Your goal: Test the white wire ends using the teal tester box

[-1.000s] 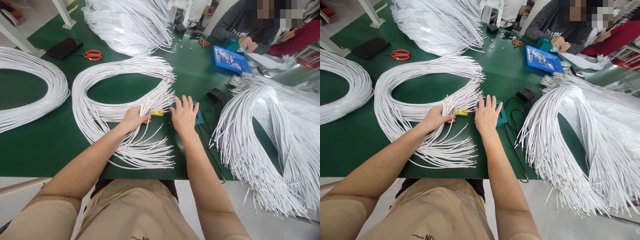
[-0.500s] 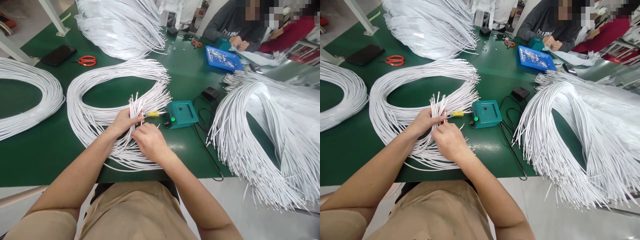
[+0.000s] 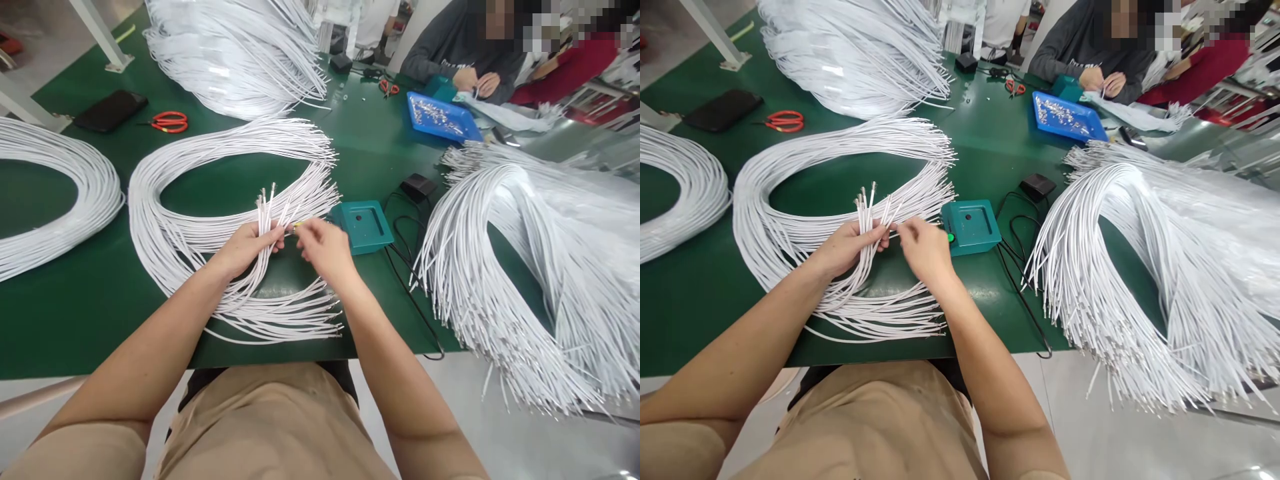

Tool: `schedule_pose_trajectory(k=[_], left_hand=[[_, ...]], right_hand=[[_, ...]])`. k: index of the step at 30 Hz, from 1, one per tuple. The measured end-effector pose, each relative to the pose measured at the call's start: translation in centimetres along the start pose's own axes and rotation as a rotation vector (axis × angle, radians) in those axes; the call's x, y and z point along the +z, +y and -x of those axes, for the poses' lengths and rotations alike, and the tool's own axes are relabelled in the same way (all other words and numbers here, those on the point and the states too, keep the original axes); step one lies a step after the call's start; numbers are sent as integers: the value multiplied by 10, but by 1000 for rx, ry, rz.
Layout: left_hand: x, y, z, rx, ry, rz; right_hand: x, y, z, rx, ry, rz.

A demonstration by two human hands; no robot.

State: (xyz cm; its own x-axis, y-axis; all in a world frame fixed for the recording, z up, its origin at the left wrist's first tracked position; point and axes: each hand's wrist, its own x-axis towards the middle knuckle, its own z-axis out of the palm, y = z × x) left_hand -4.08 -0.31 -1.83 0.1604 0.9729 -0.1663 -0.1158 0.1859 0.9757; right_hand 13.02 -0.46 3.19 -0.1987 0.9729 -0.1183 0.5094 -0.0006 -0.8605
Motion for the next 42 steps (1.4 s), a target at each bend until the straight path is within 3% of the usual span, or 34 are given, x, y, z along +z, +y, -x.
schedule_pose_trajectory(k=[4, 8, 12, 18, 25, 28, 34, 38, 42], left_hand=[[3, 0, 3, -10, 24, -52], [8, 4, 6, 40, 143, -20], [10, 10, 8, 131, 181, -16], [10, 14, 9, 63, 94, 33], [13, 17, 10, 64, 86, -25], [13, 18, 10, 59, 112, -42], [12, 15, 9, 89, 153, -182], [11, 11, 8, 99, 161, -189], [11, 8, 8, 106, 162, -141]], right_hand=[[-6, -4, -24, 76, 71, -430], [0, -4, -24, 48, 107, -600], [6, -3, -16, 67, 0, -600], [10, -4, -11, 78, -55, -643], [9, -2, -22, 106, 130, -948], [9, -2, -18, 116, 162, -863], [18, -4, -8, 127, 89, -652], [18, -1, -11, 92, 46, -749], [17, 5, -14, 196, -46, -929]])
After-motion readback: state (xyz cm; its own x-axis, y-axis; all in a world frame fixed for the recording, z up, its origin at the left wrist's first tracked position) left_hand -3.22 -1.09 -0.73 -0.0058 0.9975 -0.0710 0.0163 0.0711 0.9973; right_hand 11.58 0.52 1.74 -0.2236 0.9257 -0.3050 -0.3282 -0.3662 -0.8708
